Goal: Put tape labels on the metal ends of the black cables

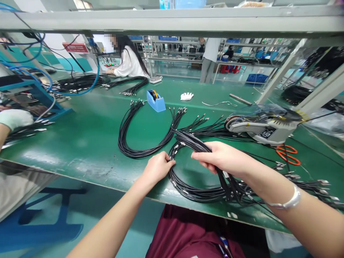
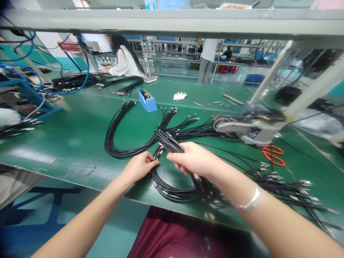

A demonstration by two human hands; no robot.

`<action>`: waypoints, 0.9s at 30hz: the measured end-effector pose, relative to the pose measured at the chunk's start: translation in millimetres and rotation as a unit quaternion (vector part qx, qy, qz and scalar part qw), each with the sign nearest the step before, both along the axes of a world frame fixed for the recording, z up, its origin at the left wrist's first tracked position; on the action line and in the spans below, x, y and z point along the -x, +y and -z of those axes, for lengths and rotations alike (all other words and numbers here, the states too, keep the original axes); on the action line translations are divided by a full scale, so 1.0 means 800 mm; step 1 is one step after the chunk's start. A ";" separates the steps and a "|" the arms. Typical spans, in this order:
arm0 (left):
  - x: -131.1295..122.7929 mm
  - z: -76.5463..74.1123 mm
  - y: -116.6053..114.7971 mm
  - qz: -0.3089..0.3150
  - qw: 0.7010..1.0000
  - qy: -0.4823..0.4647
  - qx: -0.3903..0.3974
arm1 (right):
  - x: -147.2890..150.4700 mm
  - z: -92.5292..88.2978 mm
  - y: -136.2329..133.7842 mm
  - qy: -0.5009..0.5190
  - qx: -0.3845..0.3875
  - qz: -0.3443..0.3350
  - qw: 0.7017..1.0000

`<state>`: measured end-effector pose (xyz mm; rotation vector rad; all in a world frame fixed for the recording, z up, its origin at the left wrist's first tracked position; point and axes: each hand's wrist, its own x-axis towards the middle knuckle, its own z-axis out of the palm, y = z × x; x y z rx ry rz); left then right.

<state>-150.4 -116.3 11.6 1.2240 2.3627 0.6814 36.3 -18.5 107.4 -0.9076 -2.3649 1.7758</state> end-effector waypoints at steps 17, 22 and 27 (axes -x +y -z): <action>-0.020 -0.015 0.023 0.041 0.989 0.138 0.024 | -0.007 -0.003 0.006 0.021 0.004 0.012 1.000; -0.026 -0.027 0.023 0.033 0.995 0.093 0.014 | -0.007 -0.003 0.007 0.018 0.012 0.015 1.000; -0.011 -0.034 0.024 0.025 0.995 -0.101 -0.006 | -0.002 -0.004 0.003 0.015 0.025 0.019 0.999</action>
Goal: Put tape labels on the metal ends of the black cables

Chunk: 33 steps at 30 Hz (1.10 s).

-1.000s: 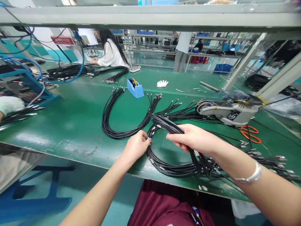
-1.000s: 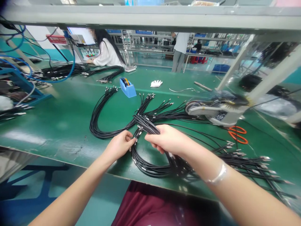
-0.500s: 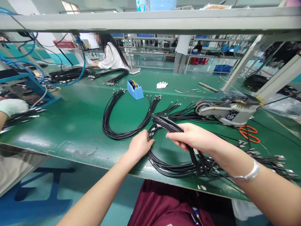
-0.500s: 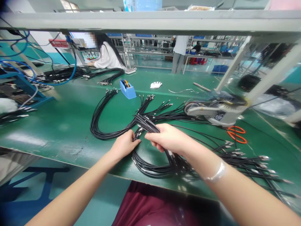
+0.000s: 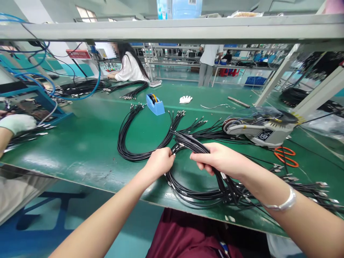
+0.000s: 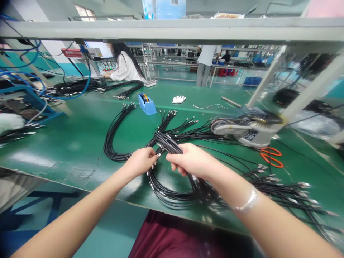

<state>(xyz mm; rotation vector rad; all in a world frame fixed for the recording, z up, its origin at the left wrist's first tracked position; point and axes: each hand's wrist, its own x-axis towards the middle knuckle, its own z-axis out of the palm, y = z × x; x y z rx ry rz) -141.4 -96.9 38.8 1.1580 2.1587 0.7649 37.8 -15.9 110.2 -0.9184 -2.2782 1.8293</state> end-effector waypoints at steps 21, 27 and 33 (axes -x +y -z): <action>-0.018 0.014 -0.023 0.006 0.788 -0.594 -0.162 | 0.018 0.024 -0.030 -0.042 -0.071 0.019 0.996; -0.022 0.021 -0.028 -0.038 0.789 -0.588 -0.172 | 0.024 0.033 -0.036 -0.056 -0.065 0.022 0.996; -0.019 0.031 -0.050 -0.065 0.792 -0.590 -0.139 | 0.011 0.007 -0.017 -0.045 -0.053 0.059 0.996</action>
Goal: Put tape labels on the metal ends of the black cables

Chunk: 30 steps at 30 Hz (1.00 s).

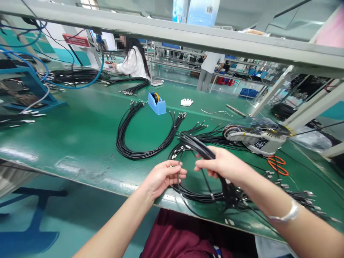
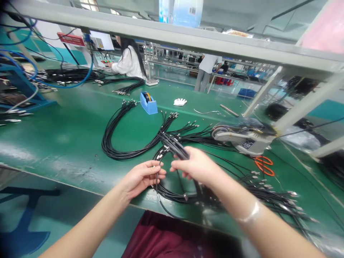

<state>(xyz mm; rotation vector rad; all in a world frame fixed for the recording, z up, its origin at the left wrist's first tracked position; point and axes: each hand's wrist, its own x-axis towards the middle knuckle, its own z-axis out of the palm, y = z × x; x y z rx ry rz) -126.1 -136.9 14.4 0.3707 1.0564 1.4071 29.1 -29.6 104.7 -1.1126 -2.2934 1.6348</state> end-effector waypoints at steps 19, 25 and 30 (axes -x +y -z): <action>-0.102 -0.020 -0.031 -0.032 0.966 0.244 -0.080 | -0.001 0.018 -0.006 -0.112 -0.012 -0.090 0.989; -0.037 0.000 -0.048 0.026 0.811 0.572 -0.122 | -0.007 0.017 -0.006 -0.003 0.085 -0.068 0.994; 0.057 0.000 -0.013 0.089 0.657 0.739 -0.118 | -0.020 0.004 0.002 0.025 0.110 -0.055 0.992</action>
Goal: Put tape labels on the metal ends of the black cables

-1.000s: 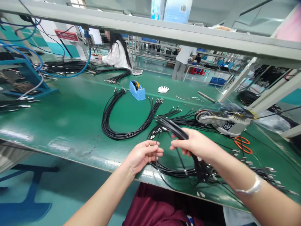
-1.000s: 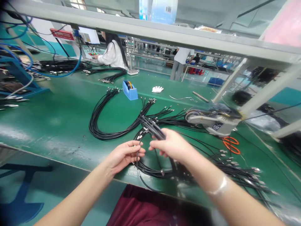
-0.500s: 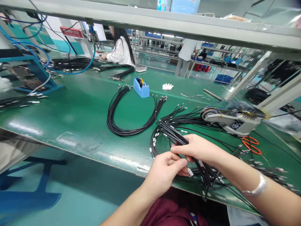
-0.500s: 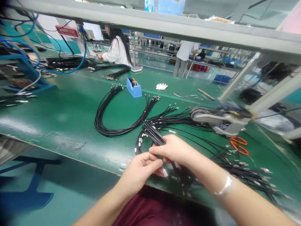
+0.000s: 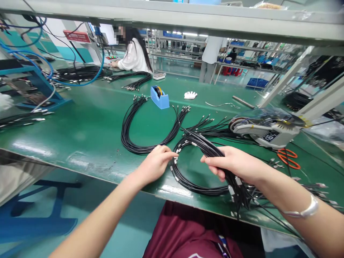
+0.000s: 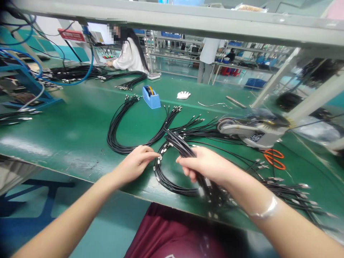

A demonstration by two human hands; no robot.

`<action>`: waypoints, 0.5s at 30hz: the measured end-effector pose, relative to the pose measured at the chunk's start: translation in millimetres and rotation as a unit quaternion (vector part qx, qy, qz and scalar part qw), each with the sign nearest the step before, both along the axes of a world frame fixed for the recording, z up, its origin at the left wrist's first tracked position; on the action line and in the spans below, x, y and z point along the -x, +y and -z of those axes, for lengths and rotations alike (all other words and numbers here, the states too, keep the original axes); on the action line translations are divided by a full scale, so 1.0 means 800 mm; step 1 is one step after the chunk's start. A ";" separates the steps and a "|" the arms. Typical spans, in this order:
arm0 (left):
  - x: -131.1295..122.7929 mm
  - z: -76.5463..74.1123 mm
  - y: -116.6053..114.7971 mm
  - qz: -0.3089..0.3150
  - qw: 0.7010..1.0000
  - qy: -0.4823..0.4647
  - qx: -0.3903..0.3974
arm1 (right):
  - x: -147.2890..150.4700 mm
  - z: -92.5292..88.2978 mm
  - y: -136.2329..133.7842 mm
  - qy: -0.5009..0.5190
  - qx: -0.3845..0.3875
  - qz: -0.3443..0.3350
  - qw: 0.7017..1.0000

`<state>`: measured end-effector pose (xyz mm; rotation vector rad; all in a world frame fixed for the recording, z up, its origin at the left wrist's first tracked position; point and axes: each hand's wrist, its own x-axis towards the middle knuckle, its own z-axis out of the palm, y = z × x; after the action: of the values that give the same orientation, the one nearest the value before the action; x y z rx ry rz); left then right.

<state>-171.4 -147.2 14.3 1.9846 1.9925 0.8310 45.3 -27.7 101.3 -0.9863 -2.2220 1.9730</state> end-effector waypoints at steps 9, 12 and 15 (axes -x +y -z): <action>0.032 -0.034 0.075 0.237 0.954 0.118 0.143 | -0.001 -0.006 0.001 -0.006 -0.047 -0.006 0.999; 0.027 -0.058 0.077 0.252 0.951 0.118 0.137 | 0.006 0.001 -0.001 -0.018 -0.055 -0.006 0.998; 0.021 -0.082 0.074 0.263 0.955 0.085 0.109 | 0.019 0.015 -0.004 -0.039 -0.097 0.030 0.994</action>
<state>-188.0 -88.0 79.5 2.3418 1.4279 0.3120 29.9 -30.9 89.2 -1.1056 -2.3401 1.6829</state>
